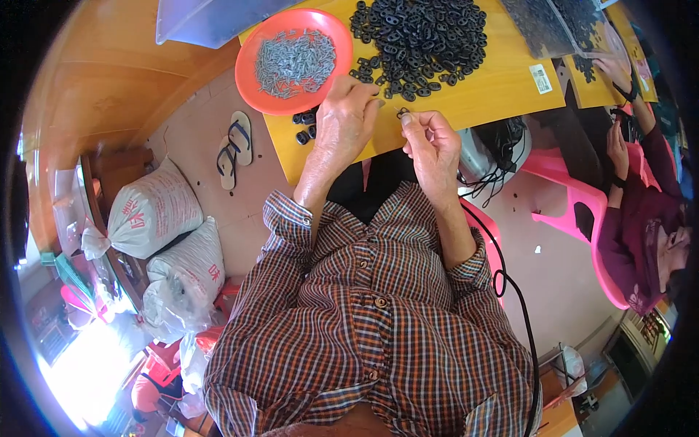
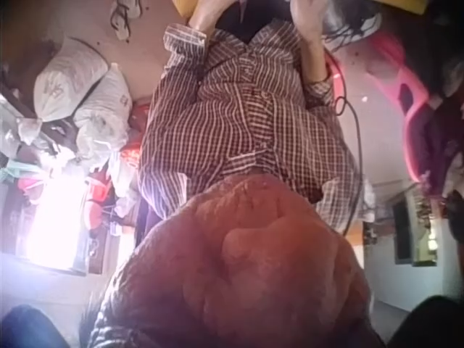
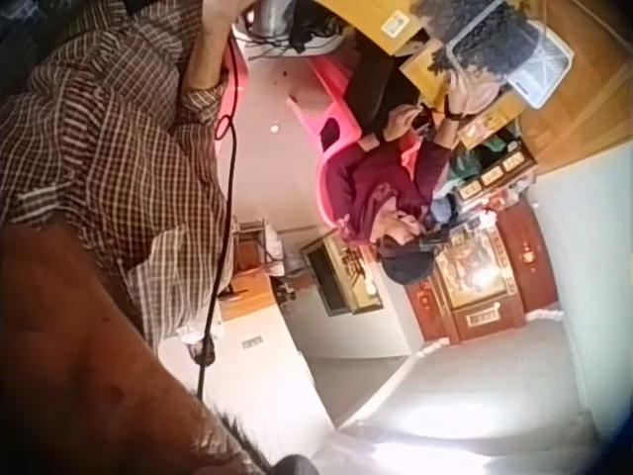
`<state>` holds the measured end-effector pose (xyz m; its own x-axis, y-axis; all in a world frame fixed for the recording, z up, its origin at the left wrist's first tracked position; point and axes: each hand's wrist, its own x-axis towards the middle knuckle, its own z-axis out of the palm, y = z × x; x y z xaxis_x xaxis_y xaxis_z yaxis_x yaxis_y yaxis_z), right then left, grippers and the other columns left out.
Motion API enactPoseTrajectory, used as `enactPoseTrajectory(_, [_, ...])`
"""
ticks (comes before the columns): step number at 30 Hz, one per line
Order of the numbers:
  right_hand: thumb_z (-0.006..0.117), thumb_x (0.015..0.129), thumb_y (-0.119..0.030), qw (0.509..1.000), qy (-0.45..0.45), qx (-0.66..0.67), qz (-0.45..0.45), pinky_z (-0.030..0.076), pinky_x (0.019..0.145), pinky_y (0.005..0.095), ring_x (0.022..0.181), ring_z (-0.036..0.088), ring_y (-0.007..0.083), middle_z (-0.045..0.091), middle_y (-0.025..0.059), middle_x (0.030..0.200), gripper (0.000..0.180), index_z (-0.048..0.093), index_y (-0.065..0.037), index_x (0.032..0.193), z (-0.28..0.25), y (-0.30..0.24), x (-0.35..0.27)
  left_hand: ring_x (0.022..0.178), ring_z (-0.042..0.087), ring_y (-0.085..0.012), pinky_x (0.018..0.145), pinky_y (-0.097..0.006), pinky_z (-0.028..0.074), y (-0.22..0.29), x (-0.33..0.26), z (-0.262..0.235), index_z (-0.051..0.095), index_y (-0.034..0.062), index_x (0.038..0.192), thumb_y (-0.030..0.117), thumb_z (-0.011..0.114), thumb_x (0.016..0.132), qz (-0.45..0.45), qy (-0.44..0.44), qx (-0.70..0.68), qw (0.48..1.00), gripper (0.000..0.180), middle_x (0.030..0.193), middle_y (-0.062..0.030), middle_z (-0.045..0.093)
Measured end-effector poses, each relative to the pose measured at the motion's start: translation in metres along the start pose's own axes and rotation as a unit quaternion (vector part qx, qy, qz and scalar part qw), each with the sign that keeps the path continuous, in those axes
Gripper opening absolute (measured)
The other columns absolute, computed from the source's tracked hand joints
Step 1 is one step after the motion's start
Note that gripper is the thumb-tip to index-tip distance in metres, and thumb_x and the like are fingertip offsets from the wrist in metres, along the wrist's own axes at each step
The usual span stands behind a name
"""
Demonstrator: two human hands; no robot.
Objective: Assembling small hardware components by manually inserting metal pins into black plastic pieces at a workshop table.
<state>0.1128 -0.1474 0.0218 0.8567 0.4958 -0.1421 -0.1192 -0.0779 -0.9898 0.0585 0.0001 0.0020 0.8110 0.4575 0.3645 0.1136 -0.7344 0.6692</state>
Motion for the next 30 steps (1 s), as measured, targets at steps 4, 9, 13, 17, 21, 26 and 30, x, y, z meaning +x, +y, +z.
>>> enactPoseTrajectory(4, [0.059,0.092,-0.017,1.0,0.011,0.009,0.005,0.037,0.052,0.0174,0.058,0.046,0.0034,0.056,-0.0008,0.073,0.016,0.06,-0.002,0.088,-0.003,-0.001,0.002,0.077,0.062,-0.0326,0.068,-0.041,0.051,0.004,0.007,0.006,0.067,0.0018,0.093,0.006,0.067,0.077,-0.019,-0.016,0.027,0.999,0.017,0.09,-0.0143,0.056])
enactPoseTrajectory(9, [0.06,0.091,-0.016,1.0,0.014,0.015,0.007,0.037,0.052,0.0177,0.057,0.047,0.0039,0.056,-0.0001,0.073,0.015,0.061,-0.001,0.089,-0.006,0.0,0.005,0.081,0.061,-0.032,0.068,-0.041,0.051,0.0,0.007,0.007,0.065,0.0014,0.097,0.006,0.067,0.076,-0.012,-0.021,0.082,0.996,0.021,0.092,-0.0142,0.055])
enactPoseTrajectory(13, [0.06,0.091,-0.016,1.0,0.017,0.019,0.009,0.037,0.052,0.0176,0.057,0.047,0.0038,0.057,-0.0001,0.073,0.015,0.061,-0.001,0.09,-0.007,0.001,0.006,0.08,0.057,-0.0323,0.062,-0.041,0.05,0.0,0.007,0.01,0.058,-0.0003,0.079,0.004,0.06,0.076,0.018,-0.017,0.095,0.995,0.005,0.085,-0.0145,0.048])
enactPoseTrajectory(17, [0.061,0.091,-0.016,1.0,0.023,0.016,0.006,0.037,0.052,0.0174,0.057,0.047,0.0036,0.057,-0.0002,0.073,0.015,0.061,-0.001,0.089,-0.01,0.005,0.007,0.079,0.057,-0.0325,0.061,-0.041,0.05,-0.001,0.007,0.011,0.056,0.0,0.076,0.003,0.061,0.075,0.018,-0.023,0.106,0.994,0.006,0.085,-0.0144,0.048])
enactPoseTrajectory(21, [0.062,0.091,-0.017,0.999,0.029,0.017,0.016,0.037,0.052,0.0172,0.057,0.047,0.0033,0.057,-0.0003,0.073,0.016,0.061,-0.001,0.089,-0.01,0.004,0.008,0.084,0.06,-0.032,0.068,-0.041,0.051,0.0,0.005,0.005,0.065,0.0024,0.093,0.008,0.068,0.077,0.001,-0.062,0.107,0.992,0.017,0.091,-0.0133,0.053])
enactPoseTrajectory(26, [0.062,0.091,-0.018,0.999,0.031,0.019,0.02,0.037,0.052,0.017,0.057,0.047,0.003,0.057,-0.0006,0.073,0.017,0.062,-0.001,0.089,-0.01,0.004,0.009,0.085,0.059,-0.0322,0.07,-0.041,0.051,0.0,0.002,0.002,0.064,0.0027,0.095,0.008,0.068,0.077,0.015,-0.073,0.094,0.993,0.019,0.091,-0.0133,0.054])
enactPoseTrajectory(30, [0.062,0.091,-0.018,0.999,0.038,0.013,0.017,0.037,0.052,0.0168,0.057,0.047,0.0028,0.057,-0.0008,0.073,0.017,0.062,-0.001,0.088,-0.012,0.005,0.008,0.085,0.059,-0.0321,0.07,-0.042,0.05,0.006,0.003,0.001,0.064,0.0026,0.095,0.008,0.068,0.077,0.0,-0.063,0.081,0.995,0.019,0.091,-0.013,0.054])
